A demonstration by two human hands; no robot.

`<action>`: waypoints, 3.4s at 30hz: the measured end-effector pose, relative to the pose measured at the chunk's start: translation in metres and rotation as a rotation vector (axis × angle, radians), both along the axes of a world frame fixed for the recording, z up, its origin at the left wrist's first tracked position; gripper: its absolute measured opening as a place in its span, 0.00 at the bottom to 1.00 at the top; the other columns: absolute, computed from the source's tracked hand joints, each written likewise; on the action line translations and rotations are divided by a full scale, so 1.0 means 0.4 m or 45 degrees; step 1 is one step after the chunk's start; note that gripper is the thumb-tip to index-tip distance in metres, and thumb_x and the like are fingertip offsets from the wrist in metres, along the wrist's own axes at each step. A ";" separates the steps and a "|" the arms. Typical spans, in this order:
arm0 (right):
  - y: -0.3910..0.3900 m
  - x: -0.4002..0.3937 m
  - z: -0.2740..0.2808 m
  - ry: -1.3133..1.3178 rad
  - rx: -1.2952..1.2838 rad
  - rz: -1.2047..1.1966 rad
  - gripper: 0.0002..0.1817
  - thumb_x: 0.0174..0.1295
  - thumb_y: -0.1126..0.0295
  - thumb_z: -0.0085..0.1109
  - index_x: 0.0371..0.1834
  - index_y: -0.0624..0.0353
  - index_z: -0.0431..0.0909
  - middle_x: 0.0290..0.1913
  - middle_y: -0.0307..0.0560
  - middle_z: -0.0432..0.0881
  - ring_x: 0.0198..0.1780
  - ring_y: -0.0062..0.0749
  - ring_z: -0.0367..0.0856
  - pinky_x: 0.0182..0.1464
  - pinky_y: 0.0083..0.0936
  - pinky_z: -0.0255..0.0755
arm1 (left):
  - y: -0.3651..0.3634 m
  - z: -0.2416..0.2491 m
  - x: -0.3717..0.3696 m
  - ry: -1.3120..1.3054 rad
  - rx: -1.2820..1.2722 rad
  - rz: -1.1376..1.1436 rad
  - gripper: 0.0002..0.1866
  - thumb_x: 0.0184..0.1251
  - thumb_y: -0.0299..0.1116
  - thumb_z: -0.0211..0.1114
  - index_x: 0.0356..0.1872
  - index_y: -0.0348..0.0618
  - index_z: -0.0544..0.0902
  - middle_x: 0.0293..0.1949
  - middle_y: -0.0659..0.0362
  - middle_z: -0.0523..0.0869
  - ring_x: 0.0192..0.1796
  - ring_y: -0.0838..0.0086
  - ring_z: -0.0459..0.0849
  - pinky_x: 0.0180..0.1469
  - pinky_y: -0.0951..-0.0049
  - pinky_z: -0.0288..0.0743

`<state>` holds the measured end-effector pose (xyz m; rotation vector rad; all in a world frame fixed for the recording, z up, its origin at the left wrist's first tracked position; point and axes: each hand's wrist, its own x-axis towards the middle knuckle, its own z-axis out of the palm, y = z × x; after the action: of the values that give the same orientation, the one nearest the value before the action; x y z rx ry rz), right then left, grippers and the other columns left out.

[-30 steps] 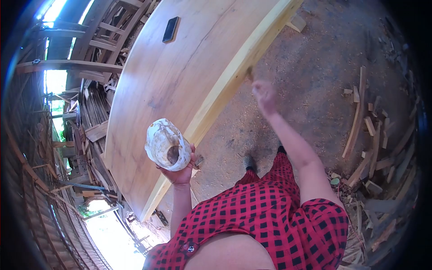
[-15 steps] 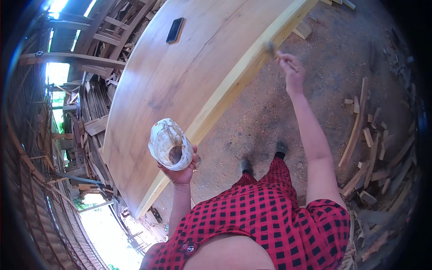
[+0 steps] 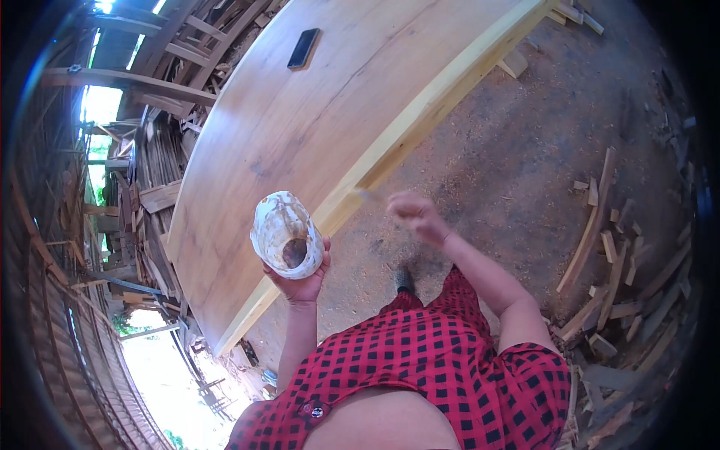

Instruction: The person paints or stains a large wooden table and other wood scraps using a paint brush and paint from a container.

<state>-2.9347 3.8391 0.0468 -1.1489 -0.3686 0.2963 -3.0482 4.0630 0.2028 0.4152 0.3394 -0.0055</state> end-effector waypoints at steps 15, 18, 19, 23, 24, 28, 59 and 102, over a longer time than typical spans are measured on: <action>-0.107 0.228 -0.071 0.171 -0.001 -0.908 0.10 0.57 0.77 0.60 0.43 0.60 0.80 0.40 0.40 0.81 0.42 0.23 0.77 0.48 0.19 0.70 | -0.022 -0.074 -0.040 0.086 -0.024 0.027 0.50 0.46 0.63 0.68 0.68 0.50 0.59 0.64 0.46 0.66 0.62 0.37 0.66 0.57 0.44 0.71; -0.040 0.101 0.046 0.183 -0.134 -0.311 0.08 0.59 0.76 0.60 0.41 0.59 0.81 0.43 0.42 0.82 0.43 0.19 0.77 0.45 0.15 0.71 | -0.018 -0.090 -0.034 0.148 0.154 0.013 0.49 0.46 0.68 0.64 0.66 0.49 0.63 0.61 0.49 0.70 0.59 0.41 0.70 0.51 0.48 0.76; -0.037 0.086 0.093 0.346 -0.063 -0.062 0.07 0.58 0.77 0.61 0.40 0.59 0.81 0.42 0.42 0.82 0.41 0.18 0.78 0.43 0.14 0.72 | -0.014 -0.104 -0.041 0.188 0.139 0.047 0.50 0.45 0.68 0.63 0.67 0.50 0.61 0.61 0.48 0.69 0.57 0.41 0.72 0.51 0.47 0.76; -0.037 0.074 0.337 0.227 0.121 0.018 0.06 0.58 0.78 0.61 0.38 0.60 0.80 0.34 0.33 0.80 0.35 0.14 0.76 0.37 0.12 0.70 | -0.016 -0.155 -0.050 0.241 0.137 0.058 0.51 0.45 0.69 0.62 0.68 0.51 0.59 0.62 0.48 0.69 0.57 0.41 0.73 0.53 0.46 0.74; -0.045 0.074 0.383 0.232 0.084 0.094 0.05 0.58 0.78 0.61 0.37 0.60 0.80 0.33 0.33 0.79 0.35 0.13 0.75 0.37 0.12 0.70 | -0.023 -0.169 -0.050 0.227 0.127 0.081 0.51 0.45 0.69 0.62 0.68 0.51 0.59 0.62 0.48 0.69 0.57 0.41 0.73 0.53 0.46 0.74; -0.004 0.053 0.395 0.134 -0.119 0.366 0.04 0.57 0.78 0.62 0.36 0.62 0.79 0.32 0.33 0.79 0.34 0.12 0.74 0.35 0.11 0.69 | -0.080 -0.179 -0.025 0.207 0.132 0.005 0.50 0.46 0.70 0.60 0.68 0.52 0.61 0.63 0.50 0.68 0.59 0.48 0.73 0.54 0.46 0.72; 0.305 0.000 0.226 -0.265 -0.458 0.362 0.05 0.61 0.73 0.57 0.38 0.58 0.80 0.42 0.43 0.79 0.34 0.25 0.77 0.32 0.23 0.72 | 0.077 -0.087 -0.256 0.039 0.129 0.527 0.46 0.50 0.68 0.59 0.66 0.49 0.63 0.61 0.49 0.69 0.58 0.41 0.70 0.51 0.48 0.76; 0.685 0.269 0.112 -1.033 -1.028 -0.222 0.05 0.61 0.71 0.56 0.39 0.55 0.78 0.40 0.50 0.76 0.50 0.45 0.69 0.55 0.36 0.64 | 0.625 -0.033 -0.308 -0.147 -0.037 0.910 0.46 0.47 0.64 0.64 0.65 0.47 0.64 0.60 0.45 0.69 0.58 0.42 0.70 0.50 0.50 0.76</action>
<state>-2.8270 4.1133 0.0914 -2.0756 -0.8997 -0.2283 -3.1713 4.3128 0.1896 0.2466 0.3580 0.7078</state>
